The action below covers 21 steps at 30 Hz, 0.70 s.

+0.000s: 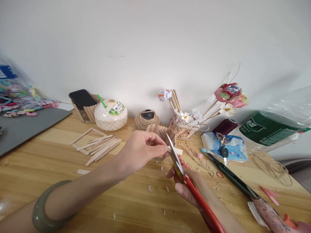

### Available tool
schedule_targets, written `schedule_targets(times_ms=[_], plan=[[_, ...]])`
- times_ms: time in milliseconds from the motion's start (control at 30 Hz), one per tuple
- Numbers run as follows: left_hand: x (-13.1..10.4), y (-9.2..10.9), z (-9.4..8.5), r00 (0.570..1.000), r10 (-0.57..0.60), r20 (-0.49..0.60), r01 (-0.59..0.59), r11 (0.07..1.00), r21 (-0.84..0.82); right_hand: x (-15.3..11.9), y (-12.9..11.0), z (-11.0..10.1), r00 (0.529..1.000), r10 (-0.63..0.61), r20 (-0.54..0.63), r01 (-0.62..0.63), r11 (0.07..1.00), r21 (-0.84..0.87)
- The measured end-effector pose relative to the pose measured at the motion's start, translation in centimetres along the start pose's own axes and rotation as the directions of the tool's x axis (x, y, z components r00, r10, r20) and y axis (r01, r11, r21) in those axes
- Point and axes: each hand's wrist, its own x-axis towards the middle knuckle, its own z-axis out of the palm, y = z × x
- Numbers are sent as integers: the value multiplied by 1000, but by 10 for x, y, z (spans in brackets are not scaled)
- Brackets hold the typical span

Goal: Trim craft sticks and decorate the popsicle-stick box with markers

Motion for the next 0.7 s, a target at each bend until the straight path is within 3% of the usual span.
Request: schedule_targets(times_ms=[267, 700], plan=[[-2, -1, 0, 999, 42, 12, -43, 998, 42, 1, -13, 1, 996, 83, 19, -84, 994, 64], [-9, 3, 3, 997, 55, -49, -49, 992, 113, -1, -13, 3, 985, 166, -37, -168, 985, -41]])
